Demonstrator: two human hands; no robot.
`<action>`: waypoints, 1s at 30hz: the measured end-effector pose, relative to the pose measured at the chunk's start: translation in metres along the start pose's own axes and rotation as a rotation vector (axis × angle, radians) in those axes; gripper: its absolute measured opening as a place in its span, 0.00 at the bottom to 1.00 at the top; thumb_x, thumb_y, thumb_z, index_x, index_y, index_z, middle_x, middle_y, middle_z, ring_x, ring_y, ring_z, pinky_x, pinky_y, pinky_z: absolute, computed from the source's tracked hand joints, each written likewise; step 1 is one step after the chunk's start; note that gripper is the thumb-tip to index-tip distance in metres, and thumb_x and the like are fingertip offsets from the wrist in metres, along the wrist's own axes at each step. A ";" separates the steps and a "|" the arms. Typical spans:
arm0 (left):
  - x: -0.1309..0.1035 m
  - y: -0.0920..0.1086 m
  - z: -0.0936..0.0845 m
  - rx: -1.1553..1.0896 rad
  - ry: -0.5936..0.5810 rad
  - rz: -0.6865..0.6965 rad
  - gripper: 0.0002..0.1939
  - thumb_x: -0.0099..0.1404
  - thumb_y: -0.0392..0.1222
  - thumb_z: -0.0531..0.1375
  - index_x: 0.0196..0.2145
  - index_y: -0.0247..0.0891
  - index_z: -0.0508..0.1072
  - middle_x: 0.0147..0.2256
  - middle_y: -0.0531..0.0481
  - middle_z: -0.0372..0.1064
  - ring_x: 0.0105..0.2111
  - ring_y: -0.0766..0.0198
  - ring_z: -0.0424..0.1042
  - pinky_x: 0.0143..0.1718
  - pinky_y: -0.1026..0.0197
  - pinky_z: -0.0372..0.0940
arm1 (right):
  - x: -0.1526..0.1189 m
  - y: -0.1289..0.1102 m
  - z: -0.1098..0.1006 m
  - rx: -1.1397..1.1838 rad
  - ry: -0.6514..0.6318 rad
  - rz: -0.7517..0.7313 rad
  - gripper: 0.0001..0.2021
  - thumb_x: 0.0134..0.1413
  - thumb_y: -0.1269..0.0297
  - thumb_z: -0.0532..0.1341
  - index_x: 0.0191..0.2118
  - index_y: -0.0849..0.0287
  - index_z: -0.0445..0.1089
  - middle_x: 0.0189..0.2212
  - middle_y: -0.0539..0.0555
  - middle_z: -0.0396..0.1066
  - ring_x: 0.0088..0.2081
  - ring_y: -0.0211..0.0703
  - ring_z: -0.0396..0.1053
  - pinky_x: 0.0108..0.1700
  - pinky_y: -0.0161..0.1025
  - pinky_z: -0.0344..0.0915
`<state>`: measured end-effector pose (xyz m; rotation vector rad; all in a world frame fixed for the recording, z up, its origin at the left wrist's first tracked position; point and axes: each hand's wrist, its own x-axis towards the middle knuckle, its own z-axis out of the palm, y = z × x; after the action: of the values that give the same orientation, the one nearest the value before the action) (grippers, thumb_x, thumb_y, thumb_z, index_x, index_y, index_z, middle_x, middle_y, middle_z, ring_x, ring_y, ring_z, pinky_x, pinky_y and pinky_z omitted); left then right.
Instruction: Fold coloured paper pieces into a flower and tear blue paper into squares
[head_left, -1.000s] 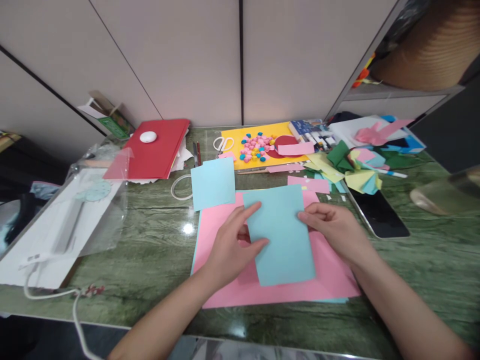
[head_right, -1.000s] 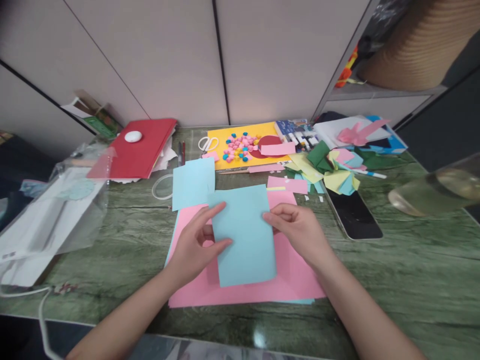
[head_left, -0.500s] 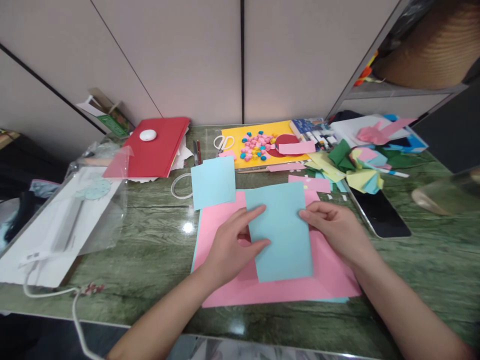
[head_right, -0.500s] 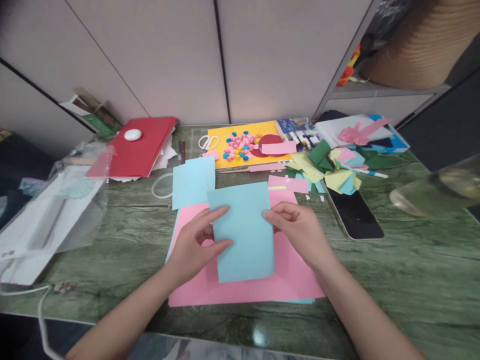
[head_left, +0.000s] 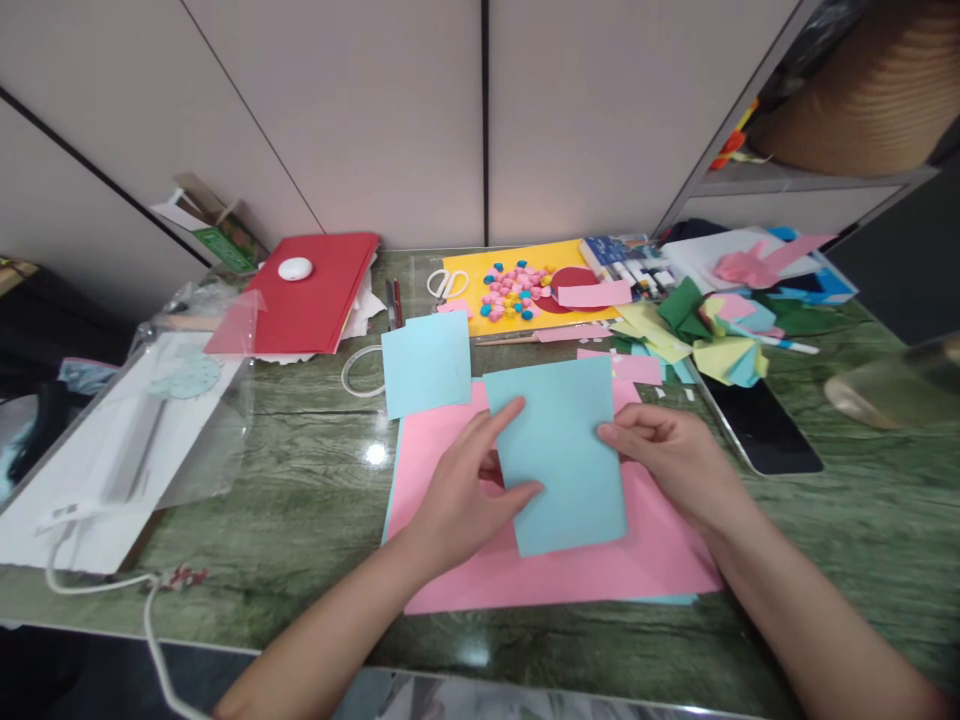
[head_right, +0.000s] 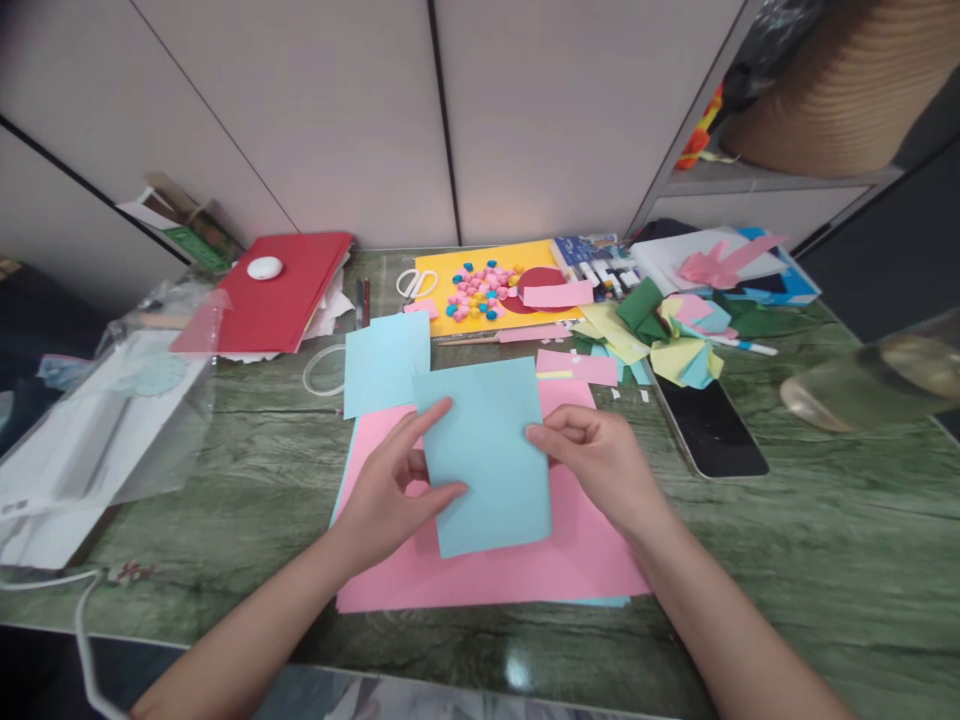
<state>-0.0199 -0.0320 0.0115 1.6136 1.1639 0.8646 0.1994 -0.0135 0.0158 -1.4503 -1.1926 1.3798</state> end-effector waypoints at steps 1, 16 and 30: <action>0.000 0.000 0.000 0.003 0.001 0.001 0.36 0.55 0.38 0.62 0.58 0.54 0.53 0.43 0.49 0.57 0.30 0.67 0.64 0.31 0.59 0.69 | 0.000 0.000 0.000 0.004 0.000 0.006 0.13 0.40 0.56 0.66 0.21 0.59 0.66 0.18 0.47 0.65 0.22 0.32 0.61 0.24 0.30 0.59; 0.002 0.003 -0.005 0.112 0.007 0.061 0.23 0.56 0.36 0.61 0.49 0.47 0.67 0.33 0.51 0.62 0.29 0.68 0.63 0.30 0.64 0.67 | 0.000 0.000 0.000 0.016 -0.036 0.021 0.12 0.42 0.57 0.65 0.22 0.59 0.67 0.19 0.46 0.66 0.22 0.31 0.62 0.25 0.29 0.59; 0.001 0.002 -0.003 0.117 -0.018 0.016 0.34 0.54 0.39 0.63 0.57 0.50 0.56 0.40 0.49 0.60 0.29 0.67 0.63 0.30 0.60 0.68 | 0.002 0.002 -0.001 -0.015 -0.070 0.015 0.13 0.43 0.55 0.64 0.22 0.59 0.66 0.20 0.48 0.66 0.23 0.34 0.63 0.26 0.31 0.62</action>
<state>-0.0220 -0.0308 0.0148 1.7244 1.2092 0.8032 0.2003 -0.0117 0.0138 -1.4337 -1.2411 1.4452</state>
